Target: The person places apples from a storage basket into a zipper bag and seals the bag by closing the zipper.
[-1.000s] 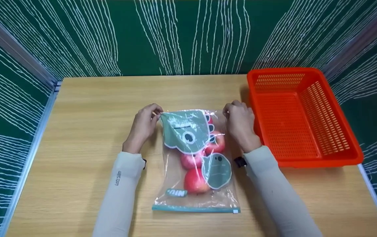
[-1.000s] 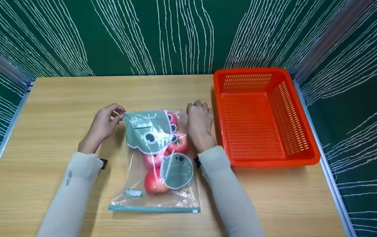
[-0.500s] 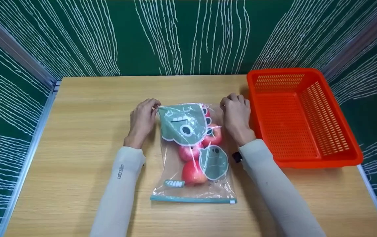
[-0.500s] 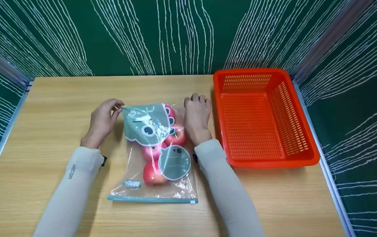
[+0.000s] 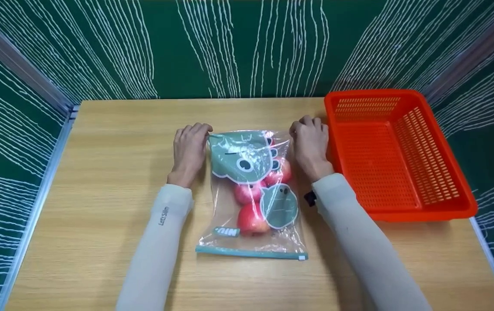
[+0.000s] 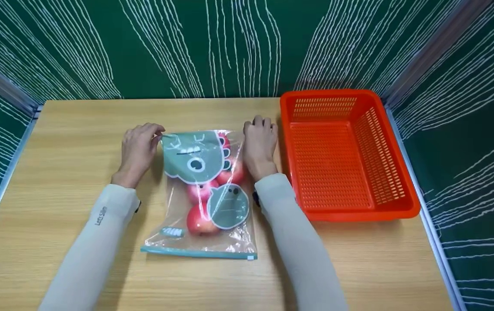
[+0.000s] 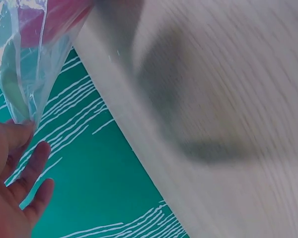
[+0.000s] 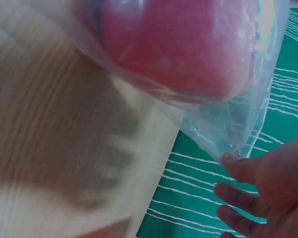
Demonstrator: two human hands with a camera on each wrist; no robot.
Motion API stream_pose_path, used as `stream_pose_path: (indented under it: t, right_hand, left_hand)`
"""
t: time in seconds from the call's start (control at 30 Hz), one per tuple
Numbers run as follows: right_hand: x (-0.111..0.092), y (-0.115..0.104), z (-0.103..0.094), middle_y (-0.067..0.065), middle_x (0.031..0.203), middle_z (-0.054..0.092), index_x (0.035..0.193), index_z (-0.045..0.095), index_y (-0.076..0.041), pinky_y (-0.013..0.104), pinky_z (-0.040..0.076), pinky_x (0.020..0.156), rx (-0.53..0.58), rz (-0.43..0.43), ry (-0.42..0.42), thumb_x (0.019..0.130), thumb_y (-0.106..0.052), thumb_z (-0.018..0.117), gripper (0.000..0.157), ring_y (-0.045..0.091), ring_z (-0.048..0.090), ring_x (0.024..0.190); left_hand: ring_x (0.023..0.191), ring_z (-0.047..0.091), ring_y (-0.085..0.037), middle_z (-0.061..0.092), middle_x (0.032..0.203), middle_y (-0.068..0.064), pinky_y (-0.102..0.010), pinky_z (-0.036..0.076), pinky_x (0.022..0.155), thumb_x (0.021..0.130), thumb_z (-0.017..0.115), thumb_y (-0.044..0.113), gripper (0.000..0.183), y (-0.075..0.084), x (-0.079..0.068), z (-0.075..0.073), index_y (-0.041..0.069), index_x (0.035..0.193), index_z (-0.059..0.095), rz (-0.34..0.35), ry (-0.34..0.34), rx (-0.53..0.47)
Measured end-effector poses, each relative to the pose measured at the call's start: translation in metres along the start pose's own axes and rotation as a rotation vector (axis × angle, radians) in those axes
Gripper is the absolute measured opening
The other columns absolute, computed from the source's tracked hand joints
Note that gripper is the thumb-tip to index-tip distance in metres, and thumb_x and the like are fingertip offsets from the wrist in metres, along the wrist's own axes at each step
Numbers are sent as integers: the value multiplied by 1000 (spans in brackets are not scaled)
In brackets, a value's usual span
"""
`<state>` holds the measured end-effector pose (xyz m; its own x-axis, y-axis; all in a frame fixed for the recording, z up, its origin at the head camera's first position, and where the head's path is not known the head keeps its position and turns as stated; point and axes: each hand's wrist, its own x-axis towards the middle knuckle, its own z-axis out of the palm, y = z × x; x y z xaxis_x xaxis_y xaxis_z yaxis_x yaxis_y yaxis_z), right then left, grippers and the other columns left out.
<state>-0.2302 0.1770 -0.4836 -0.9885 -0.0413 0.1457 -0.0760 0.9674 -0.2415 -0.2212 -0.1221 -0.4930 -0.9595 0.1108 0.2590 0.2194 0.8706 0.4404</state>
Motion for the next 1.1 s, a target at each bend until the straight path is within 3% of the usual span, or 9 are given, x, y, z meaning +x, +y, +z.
stream_pose_path:
  t: [0.57, 0.87, 1.1]
  right_hand:
    - [20, -3, 0, 18, 133, 62, 128, 75, -9, 53, 47, 113, -31, -8, -31, 95, -16, 78, 34, 37, 52, 117]
    - [18, -1, 3, 19, 136, 60, 135, 72, -10, 54, 47, 116, 44, -19, -69, 98, -18, 73, 38, 36, 52, 121]
    - [10, 1, 3, 19, 155, 51, 158, 50, -12, 59, 31, 127, 65, 11, -115, 108, -31, 59, 54, 40, 46, 139]
  left_hand:
    - [121, 65, -33, 74, 128, -10, -50, 47, 108, 103, 59, -6, 29, -2, 19, 3, 9, 124, 72, -36, 1, 70]
    - [124, 64, -31, 72, 131, -10, -49, 48, 111, 105, 60, 0, 29, -5, 21, 5, 10, 131, 70, -106, -72, 31]
    - [133, 61, -34, 66, 142, -13, -49, 48, 114, 109, 57, 13, 32, -14, 12, 12, 8, 140, 64, -140, -60, -23]
